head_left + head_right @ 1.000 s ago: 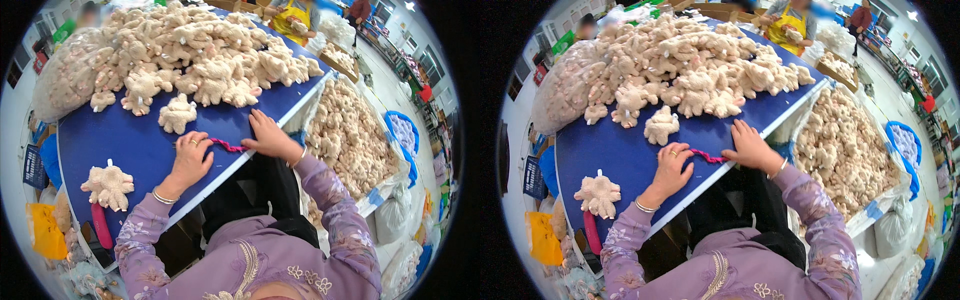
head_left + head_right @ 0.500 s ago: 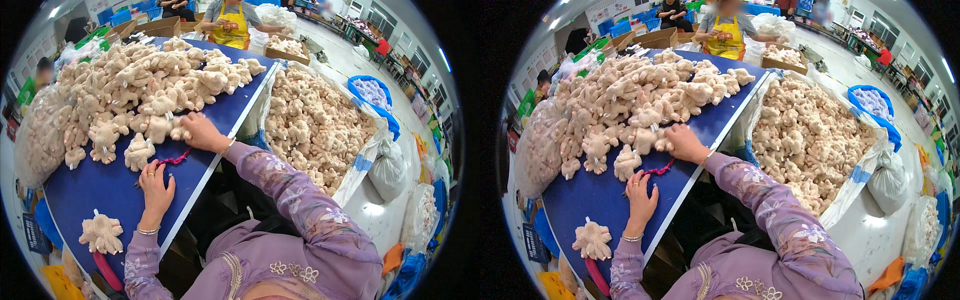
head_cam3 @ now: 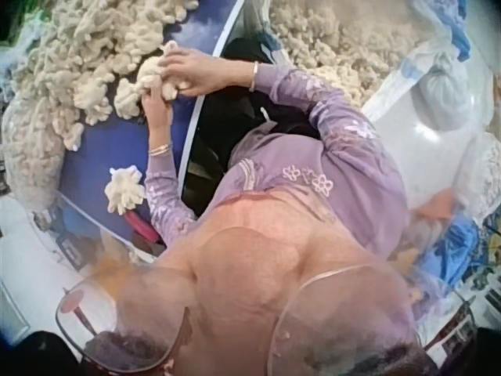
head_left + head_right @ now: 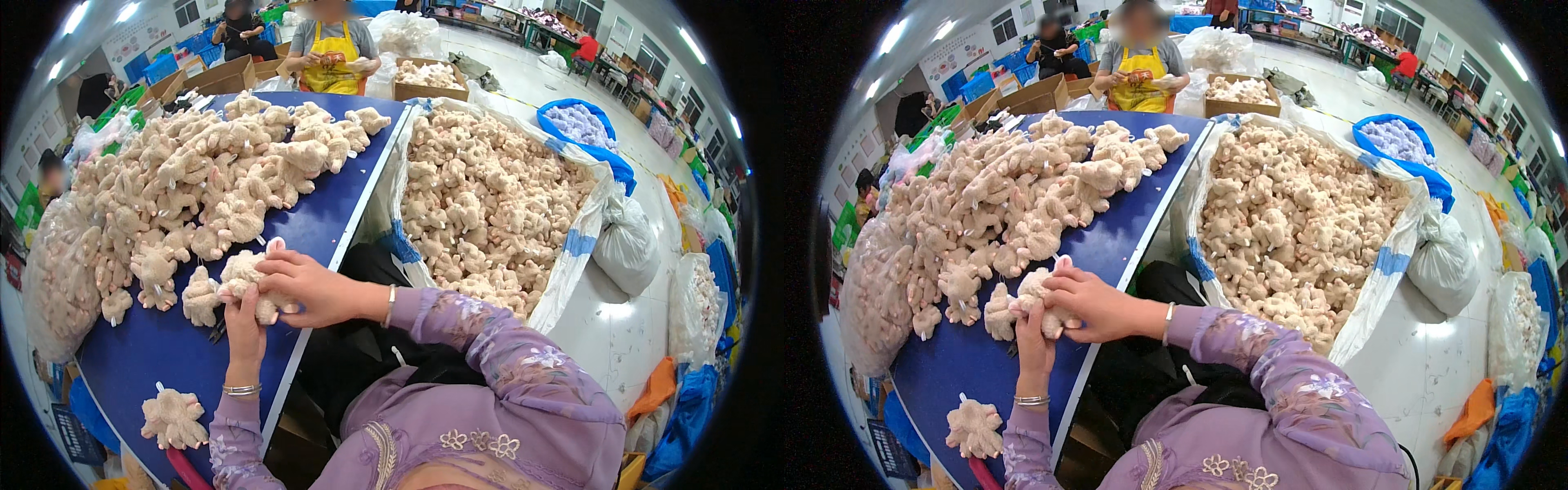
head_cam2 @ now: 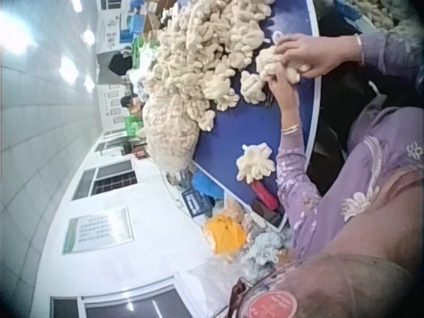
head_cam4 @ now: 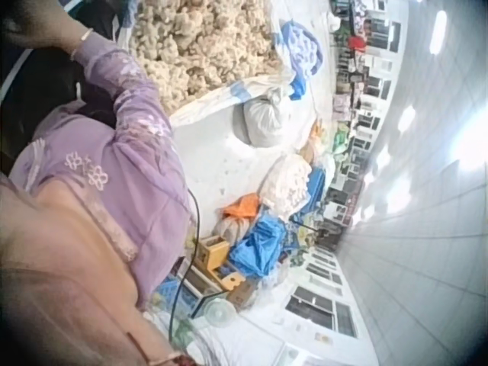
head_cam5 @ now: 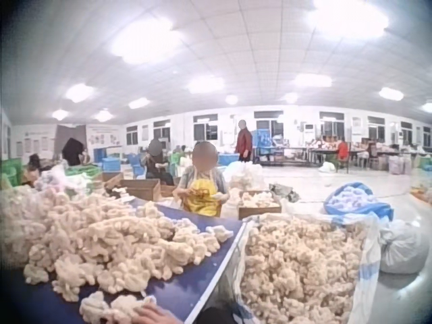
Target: The person trims loose threads and adjusts the ears of small stuffed animal toys using scissors. They handle each toy one at a time, inspecting and snipping excess material, then placing the finished items into a large sack.
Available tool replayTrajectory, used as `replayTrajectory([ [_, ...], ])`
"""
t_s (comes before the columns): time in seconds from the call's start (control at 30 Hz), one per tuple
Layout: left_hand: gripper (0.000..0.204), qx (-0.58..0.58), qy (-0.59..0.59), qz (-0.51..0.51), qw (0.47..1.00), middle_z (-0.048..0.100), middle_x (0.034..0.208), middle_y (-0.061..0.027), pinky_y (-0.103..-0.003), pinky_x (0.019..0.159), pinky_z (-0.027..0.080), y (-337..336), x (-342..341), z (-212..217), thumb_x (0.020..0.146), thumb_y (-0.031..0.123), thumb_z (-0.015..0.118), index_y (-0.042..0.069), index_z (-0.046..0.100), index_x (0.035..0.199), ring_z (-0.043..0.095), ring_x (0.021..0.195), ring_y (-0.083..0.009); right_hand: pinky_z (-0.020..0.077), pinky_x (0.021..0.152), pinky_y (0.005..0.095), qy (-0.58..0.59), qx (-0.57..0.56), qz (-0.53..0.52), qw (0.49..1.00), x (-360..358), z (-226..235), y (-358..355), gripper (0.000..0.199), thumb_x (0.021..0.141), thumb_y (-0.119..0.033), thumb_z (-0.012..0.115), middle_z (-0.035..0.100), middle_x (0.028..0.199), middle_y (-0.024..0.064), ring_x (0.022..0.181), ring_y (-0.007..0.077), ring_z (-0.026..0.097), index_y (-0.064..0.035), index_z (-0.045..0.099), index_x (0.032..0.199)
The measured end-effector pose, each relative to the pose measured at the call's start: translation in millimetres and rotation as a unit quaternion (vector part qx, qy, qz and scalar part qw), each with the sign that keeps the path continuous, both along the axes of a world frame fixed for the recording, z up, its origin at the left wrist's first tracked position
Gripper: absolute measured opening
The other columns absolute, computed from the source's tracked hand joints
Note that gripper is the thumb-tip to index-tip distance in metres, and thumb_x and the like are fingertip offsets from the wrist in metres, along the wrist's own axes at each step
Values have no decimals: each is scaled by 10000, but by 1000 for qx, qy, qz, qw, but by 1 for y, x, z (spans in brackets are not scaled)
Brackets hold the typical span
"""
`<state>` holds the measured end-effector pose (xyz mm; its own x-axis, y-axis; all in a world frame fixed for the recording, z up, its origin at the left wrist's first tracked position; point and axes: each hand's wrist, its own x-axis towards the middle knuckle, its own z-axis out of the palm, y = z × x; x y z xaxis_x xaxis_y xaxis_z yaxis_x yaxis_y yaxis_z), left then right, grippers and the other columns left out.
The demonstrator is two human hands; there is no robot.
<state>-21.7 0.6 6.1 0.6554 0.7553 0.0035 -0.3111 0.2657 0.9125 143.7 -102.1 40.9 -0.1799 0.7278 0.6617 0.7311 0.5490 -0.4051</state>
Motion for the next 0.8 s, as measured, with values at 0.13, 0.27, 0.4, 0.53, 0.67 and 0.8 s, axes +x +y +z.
replayTrajectory([
  [0.13, 353, 37, -1, 0, 999, 531, 1214, -79, -288, 870, 497, 2, -8, -3, 926, 58, 544, 4, 454, 1263, 567, 1057, -151, 246, 1112, 499, -38, 34, -162, 985, 65, 32, -34, 610, 716, -222, 754, 405, 1374, 206, 1337, 403, 310, -33, 521, 1247],
  [0.27, 312, 61, 8, 8, 998, 568, 1146, -64, -270, 850, 489, 7, -7, -12, 907, 50, 569, -10, 499, 1206, 574, 1005, -117, 300, 1088, 385, -76, 252, -547, 794, 305, 39, -122, 529, 795, -74, 652, 500, 1273, 199, 1251, 318, 431, 23, 457, 1277],
  [0.4, 279, 62, 56, -7, 996, 573, 1126, -48, -259, 832, 485, 8, -10, -15, 901, 55, 583, -12, 529, 1166, 570, 983, -104, 276, 1093, 441, -139, 268, -650, 697, 312, 88, -187, 544, 900, -214, 580, 419, 1355, 296, 1312, 363, 368, 77, 407, 1325],
  [0.53, 271, 93, -6, 8, 996, 596, 1061, -34, -248, 795, 487, -7, 11, -12, 889, 70, 608, -9, 548, 1140, 579, 927, -108, 289, 1088, 422, -50, 245, -686, 684, 360, 79, -223, 586, 909, -318, 591, 418, 1374, 278, 1307, 394, 366, 81, 438, 1309],
  [0.67, 326, 68, 60, -67, 994, 582, 1140, -59, -276, 876, 470, -3, 2, -12, 863, 47, 625, -18, 537, 1170, 550, 1024, -111, 347, 1051, 389, -16, 12, -565, 825, 287, 40, -161, 520, 929, -326, 567, 511, 1306, 241, 1225, 368, 476, 52, 498, 1279],
  [0.8, 342, 94, 31, -38, 994, 589, 1138, -48, -271, 884, 471, -7, 15, -22, 865, 24, 623, -17, 535, 1193, 560, 1035, -111, 273, 1118, 385, 128, -15, -320, 939, 133, -26, -75, 637, 805, -135, 615, 388, 1428, 217, 1341, 359, 351, 23, 382, 1376],
])
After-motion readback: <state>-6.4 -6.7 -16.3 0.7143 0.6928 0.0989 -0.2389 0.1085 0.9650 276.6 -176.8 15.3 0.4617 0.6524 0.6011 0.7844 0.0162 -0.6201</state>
